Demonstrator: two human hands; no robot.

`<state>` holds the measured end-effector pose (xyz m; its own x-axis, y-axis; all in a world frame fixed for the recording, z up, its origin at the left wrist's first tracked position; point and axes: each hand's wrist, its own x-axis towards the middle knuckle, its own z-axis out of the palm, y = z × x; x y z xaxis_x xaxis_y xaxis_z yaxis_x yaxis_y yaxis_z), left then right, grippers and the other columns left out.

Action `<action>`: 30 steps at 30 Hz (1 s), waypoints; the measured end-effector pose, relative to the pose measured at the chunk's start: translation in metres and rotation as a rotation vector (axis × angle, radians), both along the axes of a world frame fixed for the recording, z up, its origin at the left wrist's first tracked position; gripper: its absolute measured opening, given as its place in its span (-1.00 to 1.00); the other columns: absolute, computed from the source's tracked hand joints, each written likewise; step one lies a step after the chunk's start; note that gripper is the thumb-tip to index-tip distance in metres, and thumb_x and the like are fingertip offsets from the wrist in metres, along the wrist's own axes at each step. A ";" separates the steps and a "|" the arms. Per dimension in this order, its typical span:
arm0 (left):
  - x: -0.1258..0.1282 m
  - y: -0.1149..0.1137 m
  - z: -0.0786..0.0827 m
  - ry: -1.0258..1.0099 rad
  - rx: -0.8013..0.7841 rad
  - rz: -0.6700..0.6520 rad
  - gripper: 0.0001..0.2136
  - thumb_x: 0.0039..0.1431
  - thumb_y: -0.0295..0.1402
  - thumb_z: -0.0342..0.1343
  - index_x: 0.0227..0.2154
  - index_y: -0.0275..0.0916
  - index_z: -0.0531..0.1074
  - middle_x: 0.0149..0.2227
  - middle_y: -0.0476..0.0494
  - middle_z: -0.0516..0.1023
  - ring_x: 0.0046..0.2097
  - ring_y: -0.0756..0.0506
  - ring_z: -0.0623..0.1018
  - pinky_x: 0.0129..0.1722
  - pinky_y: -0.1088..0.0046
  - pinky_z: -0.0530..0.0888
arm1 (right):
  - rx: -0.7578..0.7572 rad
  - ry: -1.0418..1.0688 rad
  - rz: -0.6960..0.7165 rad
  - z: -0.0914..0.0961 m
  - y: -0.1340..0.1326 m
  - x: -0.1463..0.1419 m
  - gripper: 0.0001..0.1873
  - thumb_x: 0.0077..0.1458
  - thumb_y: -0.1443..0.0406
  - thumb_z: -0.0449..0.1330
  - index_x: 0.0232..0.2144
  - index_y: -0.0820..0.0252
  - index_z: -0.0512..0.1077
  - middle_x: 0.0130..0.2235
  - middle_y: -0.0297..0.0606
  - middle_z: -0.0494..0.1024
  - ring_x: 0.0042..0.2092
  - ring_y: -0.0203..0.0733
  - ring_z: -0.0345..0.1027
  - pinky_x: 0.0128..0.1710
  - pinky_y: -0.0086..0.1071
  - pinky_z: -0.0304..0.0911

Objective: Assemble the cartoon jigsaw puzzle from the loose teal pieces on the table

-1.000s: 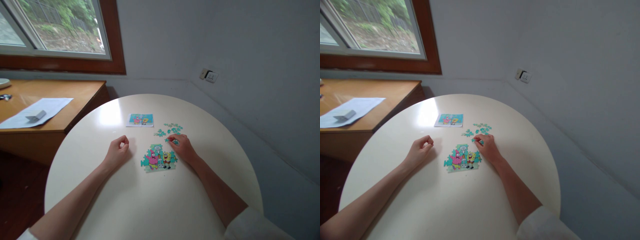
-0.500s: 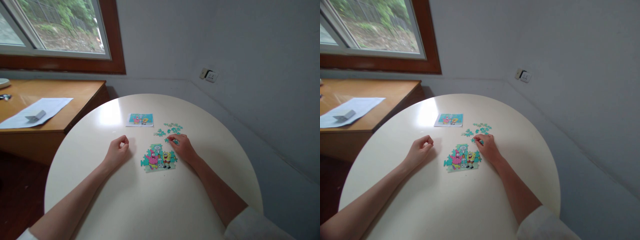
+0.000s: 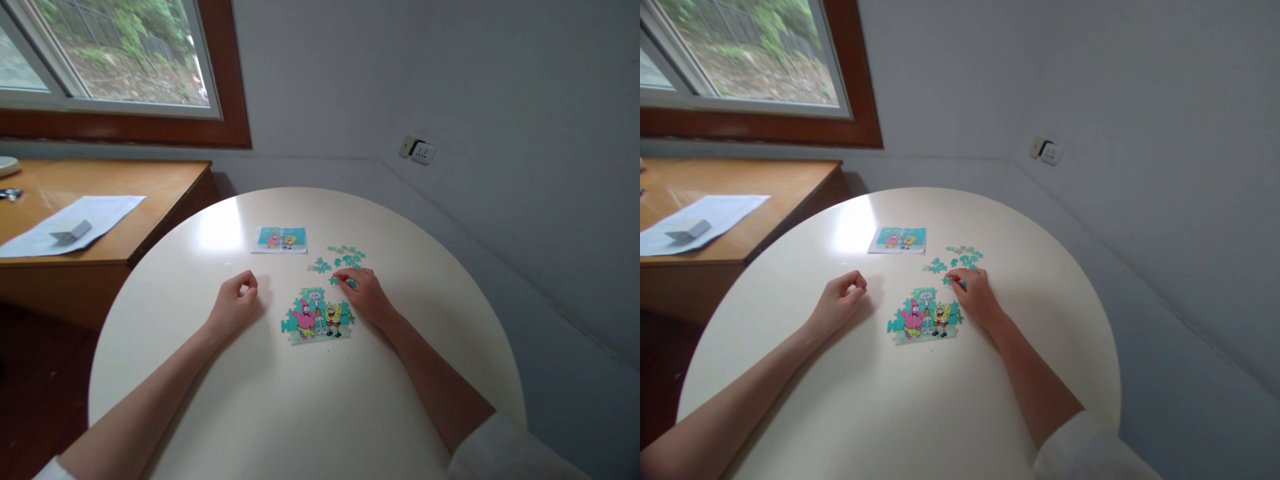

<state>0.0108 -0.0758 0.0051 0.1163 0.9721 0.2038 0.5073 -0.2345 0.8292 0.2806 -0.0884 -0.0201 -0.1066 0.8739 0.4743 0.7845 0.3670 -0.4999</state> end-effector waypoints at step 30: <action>0.001 0.000 -0.001 0.012 -0.008 0.009 -0.94 -0.22 -0.37 -0.14 -0.67 -0.22 0.14 -0.66 0.07 0.18 -0.58 0.06 0.17 -0.56 0.52 0.12 | 0.014 -0.020 0.031 -0.003 0.002 0.002 -0.84 0.04 0.39 0.10 -0.34 0.13 0.47 -0.30 -0.25 0.59 -0.24 -0.18 0.42 -0.14 -0.25 0.11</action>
